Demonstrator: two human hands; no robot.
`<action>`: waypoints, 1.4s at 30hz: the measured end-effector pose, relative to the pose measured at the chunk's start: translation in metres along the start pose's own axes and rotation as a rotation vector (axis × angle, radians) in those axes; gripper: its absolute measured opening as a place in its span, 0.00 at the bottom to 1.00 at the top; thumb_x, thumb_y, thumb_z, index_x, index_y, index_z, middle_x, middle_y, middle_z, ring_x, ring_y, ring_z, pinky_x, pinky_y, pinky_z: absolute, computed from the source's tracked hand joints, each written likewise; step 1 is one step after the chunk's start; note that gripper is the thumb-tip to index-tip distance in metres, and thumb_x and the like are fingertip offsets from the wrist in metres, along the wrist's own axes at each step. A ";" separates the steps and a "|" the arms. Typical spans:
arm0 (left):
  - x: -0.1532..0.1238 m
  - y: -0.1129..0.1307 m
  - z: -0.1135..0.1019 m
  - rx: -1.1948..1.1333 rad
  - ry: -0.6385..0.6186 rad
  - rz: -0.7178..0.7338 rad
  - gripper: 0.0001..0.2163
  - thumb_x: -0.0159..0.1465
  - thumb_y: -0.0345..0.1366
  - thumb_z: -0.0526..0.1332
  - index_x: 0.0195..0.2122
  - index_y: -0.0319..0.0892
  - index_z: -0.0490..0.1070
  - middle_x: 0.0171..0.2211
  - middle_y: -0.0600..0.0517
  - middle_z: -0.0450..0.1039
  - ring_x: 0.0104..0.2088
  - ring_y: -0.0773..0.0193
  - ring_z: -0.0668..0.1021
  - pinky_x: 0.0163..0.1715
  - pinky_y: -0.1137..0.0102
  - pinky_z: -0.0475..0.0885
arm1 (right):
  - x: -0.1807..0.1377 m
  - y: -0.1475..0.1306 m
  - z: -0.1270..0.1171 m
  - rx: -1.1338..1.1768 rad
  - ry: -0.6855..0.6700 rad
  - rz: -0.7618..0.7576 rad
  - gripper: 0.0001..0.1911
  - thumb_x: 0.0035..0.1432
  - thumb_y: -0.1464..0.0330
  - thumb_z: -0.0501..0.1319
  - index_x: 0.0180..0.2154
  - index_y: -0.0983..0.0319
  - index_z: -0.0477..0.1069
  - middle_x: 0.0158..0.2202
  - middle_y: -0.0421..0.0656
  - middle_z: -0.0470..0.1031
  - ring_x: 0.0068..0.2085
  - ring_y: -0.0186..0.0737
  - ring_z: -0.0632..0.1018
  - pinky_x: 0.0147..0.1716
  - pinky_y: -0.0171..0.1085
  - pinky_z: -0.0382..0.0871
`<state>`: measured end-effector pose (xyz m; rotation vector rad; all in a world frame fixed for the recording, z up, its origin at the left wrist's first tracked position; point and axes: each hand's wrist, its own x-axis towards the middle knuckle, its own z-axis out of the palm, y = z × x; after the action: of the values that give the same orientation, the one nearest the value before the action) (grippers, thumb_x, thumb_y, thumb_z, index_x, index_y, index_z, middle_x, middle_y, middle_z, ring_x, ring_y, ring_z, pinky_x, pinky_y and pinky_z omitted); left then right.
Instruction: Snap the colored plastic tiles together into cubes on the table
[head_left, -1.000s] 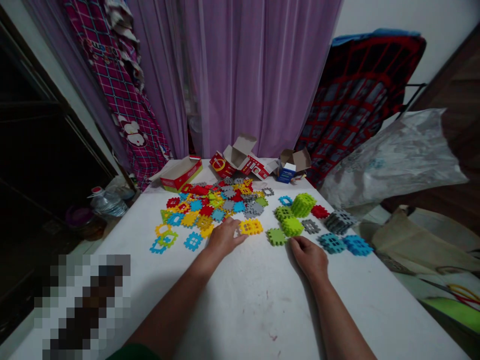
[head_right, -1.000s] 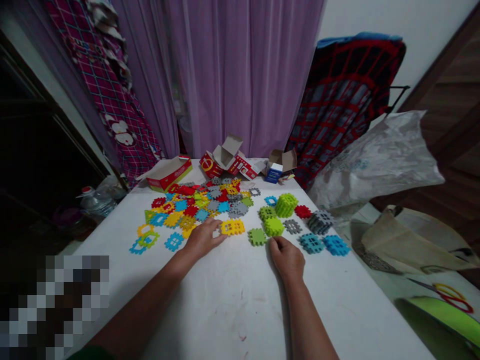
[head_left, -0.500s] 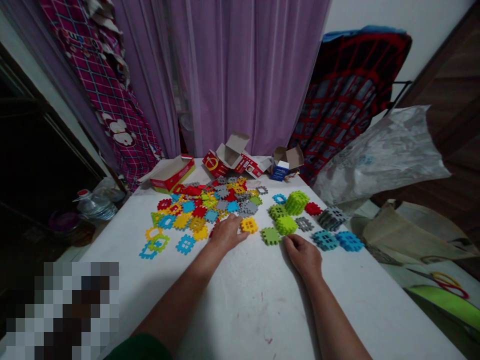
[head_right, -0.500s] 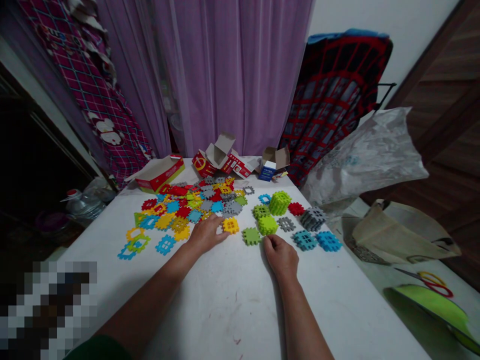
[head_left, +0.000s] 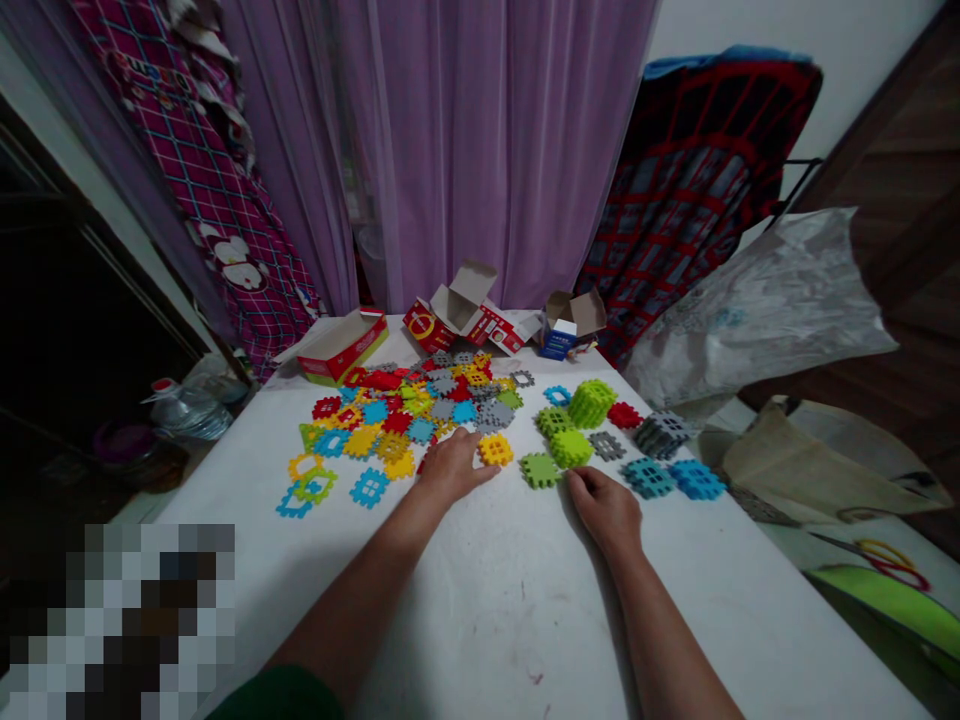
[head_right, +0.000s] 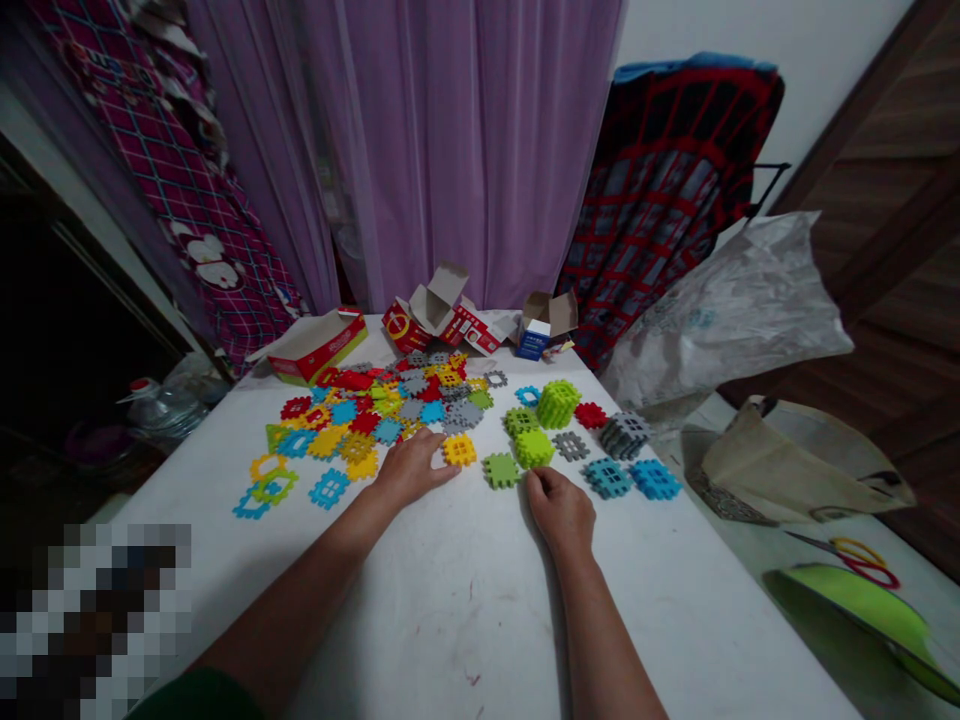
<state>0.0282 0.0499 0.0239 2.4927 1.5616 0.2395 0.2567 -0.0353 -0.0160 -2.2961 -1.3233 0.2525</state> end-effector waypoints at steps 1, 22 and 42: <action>0.000 0.000 0.000 0.002 -0.001 -0.004 0.20 0.60 0.53 0.60 0.48 0.47 0.71 0.47 0.48 0.72 0.45 0.55 0.77 0.40 0.66 0.72 | 0.000 0.000 0.000 0.001 -0.001 0.002 0.18 0.60 0.57 0.54 0.41 0.53 0.80 0.36 0.41 0.81 0.38 0.41 0.76 0.31 0.34 0.59; 0.005 -0.003 0.002 -0.012 0.004 0.018 0.18 0.61 0.51 0.60 0.46 0.46 0.72 0.46 0.48 0.72 0.44 0.57 0.77 0.40 0.67 0.71 | -0.001 -0.006 -0.005 -0.016 -0.042 0.023 0.18 0.61 0.57 0.54 0.42 0.53 0.80 0.36 0.41 0.81 0.37 0.39 0.76 0.31 0.33 0.57; -0.001 -0.008 0.001 -0.096 0.048 0.008 0.21 0.60 0.49 0.61 0.51 0.43 0.70 0.46 0.47 0.74 0.44 0.58 0.77 0.41 0.68 0.70 | -0.001 -0.006 -0.005 0.008 -0.019 0.025 0.17 0.60 0.57 0.54 0.40 0.53 0.80 0.36 0.40 0.81 0.37 0.39 0.76 0.31 0.33 0.58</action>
<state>0.0215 0.0521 0.0208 2.4369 1.5206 0.3686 0.2535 -0.0352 -0.0093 -2.3107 -1.3012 0.2886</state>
